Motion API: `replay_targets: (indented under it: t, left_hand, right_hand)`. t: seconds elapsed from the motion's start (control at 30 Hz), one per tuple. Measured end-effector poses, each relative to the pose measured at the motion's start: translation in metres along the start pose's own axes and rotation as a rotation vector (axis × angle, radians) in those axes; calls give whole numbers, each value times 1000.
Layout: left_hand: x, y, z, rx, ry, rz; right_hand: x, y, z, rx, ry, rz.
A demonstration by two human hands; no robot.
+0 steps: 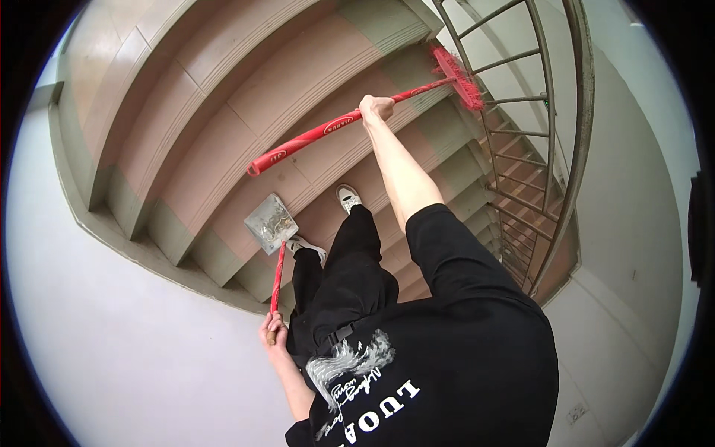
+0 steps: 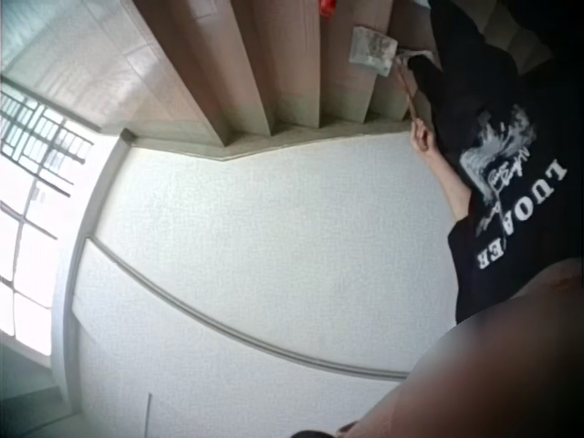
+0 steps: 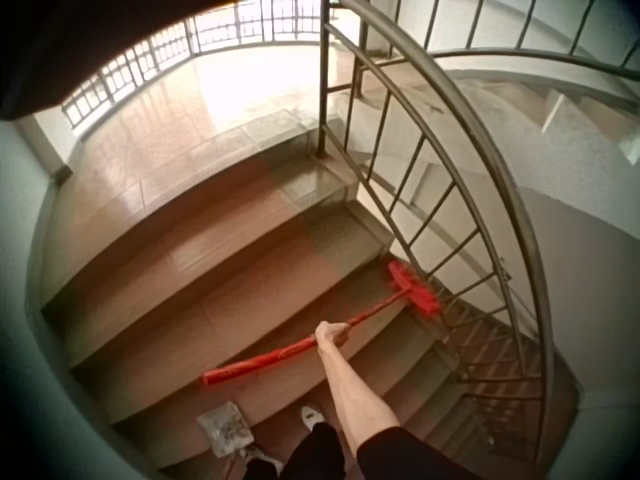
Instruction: Sweep a concrete staircase using a broom and a dustpan.
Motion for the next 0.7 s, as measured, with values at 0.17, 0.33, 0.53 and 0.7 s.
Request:
replay_targets:
  t: [0.17,0.33,0.53,0.7]
  left_hand:
    - [21,-19,-9,-5,18,-74]
    - [35,-17,-8,-10,-2,-152]
    - [64,-16,10,-19,-6,-206]
    - [77,-2,20,-62,23,-214]
  right_hand:
    - [17,13,2,-84,100,170]
    - [45,41,14,-226,254,595]
    - [108,117,77,-331,124,573]
    - [95,97,131,-392,150,501]
Point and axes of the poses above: each hand's wrist, its own z-axis away from the middle knuckle, its own y-axis out of the back of the hand, x = y × z, the point moved 10 cm from there along -z, towards the middle knuckle, and after that the axes turned 5 degrees about y, right-handed, at the moved point
